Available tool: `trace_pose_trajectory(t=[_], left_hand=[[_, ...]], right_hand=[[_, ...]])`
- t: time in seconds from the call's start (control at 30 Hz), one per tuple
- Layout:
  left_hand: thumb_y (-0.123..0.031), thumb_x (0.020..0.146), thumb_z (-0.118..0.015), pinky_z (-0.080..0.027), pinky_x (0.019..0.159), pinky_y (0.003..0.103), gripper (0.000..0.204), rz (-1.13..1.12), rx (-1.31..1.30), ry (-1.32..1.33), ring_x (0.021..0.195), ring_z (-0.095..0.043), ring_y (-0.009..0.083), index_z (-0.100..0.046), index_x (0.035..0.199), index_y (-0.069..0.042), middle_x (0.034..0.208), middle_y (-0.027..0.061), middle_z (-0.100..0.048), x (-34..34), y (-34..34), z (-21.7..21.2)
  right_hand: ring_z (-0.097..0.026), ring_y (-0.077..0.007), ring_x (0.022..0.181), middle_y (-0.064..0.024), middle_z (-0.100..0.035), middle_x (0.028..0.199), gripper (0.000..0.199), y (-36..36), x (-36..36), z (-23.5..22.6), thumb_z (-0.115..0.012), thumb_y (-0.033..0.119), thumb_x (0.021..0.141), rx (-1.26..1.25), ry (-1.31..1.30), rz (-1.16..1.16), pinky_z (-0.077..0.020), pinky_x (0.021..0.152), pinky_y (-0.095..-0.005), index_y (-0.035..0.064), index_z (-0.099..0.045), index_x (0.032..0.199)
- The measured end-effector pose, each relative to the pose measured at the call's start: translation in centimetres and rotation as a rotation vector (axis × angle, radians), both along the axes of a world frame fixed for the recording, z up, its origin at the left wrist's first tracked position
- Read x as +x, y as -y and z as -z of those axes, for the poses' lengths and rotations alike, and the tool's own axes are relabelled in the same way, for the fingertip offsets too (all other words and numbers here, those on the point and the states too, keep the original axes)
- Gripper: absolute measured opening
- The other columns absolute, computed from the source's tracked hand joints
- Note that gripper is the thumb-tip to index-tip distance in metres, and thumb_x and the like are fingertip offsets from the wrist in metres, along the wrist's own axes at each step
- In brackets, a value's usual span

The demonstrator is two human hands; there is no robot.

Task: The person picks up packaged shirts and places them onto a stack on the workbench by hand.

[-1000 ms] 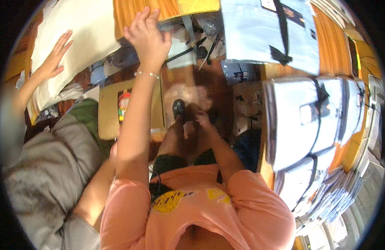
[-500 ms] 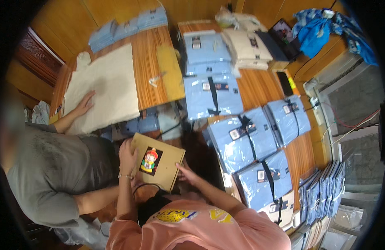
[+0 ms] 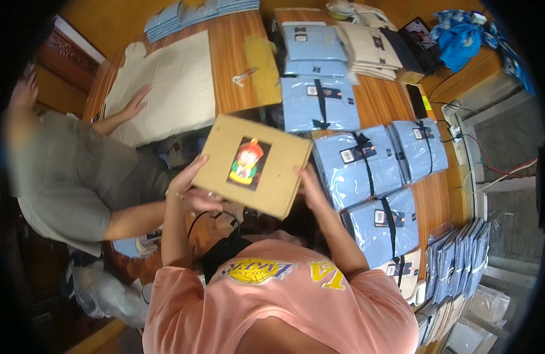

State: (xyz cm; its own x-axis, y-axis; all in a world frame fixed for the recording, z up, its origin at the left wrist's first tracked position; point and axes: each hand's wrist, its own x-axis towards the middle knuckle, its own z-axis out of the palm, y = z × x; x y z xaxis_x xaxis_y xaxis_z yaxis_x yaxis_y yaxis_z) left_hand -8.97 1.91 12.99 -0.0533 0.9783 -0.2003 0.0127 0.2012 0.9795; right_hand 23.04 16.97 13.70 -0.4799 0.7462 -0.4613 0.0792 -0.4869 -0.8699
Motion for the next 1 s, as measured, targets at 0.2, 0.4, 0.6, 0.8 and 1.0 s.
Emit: trace_pose_trajectory(t=[0.2,0.4,0.6,0.8,1.0], left_hand=[[-0.037,0.092,-0.046,-0.028,0.101,0.026,0.063,-0.175,-0.145,0.294,0.123,-0.034,0.0164,-0.025,0.135,0.004,0.133,0.0107,-0.037,2.5,-4.9,-2.2],[-0.039,0.091,-0.046,-0.028,0.101,0.027,0.065,-0.182,-0.174,0.313,0.124,-0.033,0.0173,-0.025,0.135,0.004,0.134,0.0131,-0.036,4.1,-6.3,-4.3],[-0.041,0.09,-0.047,-0.025,0.103,0.028,0.069,-0.18,-0.202,0.259,0.126,-0.031,0.0197,-0.022,0.136,0.005,0.136,0.0152,-0.033,5.9,-6.2,-4.9],[-0.038,0.09,-0.048,-0.025,0.103,0.029,0.069,-0.111,-0.156,0.233,0.126,-0.031,0.0205,-0.02,0.136,0.005,0.137,0.0159,-0.033,7.1,-5.8,-5.5],[-0.04,0.089,-0.05,-0.03,0.1,0.028,0.067,-0.095,-0.192,0.249,0.121,-0.038,0.0169,-0.025,0.135,0.002,0.132,0.0115,-0.039,7.8,-5.9,-4.3]], right_hand=[[-0.028,-0.0271,0.129,-0.0172,-0.03,0.138,0.076,-3.7,1.5,-0.6,-0.053,0.041,0.082,0.071,-0.156,0.08,-0.0207,0.105,-0.0353,0.0011,-0.019,0.138],[-0.037,-0.0246,0.122,-0.0129,-0.037,0.132,0.066,-3.0,1.9,-6.4,-0.052,0.029,0.083,0.188,-0.221,0.118,-0.0332,0.099,-0.0339,0.0079,-0.021,0.138],[-0.038,-0.025,0.122,-0.014,-0.036,0.133,0.068,-3.6,3.5,-6.7,-0.054,0.023,0.082,0.086,-0.297,0.134,-0.0346,0.098,-0.0338,0.0079,-0.02,0.139],[-0.04,-0.0243,0.12,-0.0133,-0.039,0.131,0.065,-3.9,5.0,-4.7,-0.053,0.025,0.083,0.026,-0.296,0.163,-0.0366,0.096,-0.0327,0.0074,-0.023,0.138],[-0.039,-0.0243,0.121,-0.013,-0.038,0.131,0.064,-3.1,6.1,-4.8,-0.052,0.025,0.083,-0.011,-0.274,0.207,-0.0376,0.095,-0.0325,0.007,-0.025,0.137]])
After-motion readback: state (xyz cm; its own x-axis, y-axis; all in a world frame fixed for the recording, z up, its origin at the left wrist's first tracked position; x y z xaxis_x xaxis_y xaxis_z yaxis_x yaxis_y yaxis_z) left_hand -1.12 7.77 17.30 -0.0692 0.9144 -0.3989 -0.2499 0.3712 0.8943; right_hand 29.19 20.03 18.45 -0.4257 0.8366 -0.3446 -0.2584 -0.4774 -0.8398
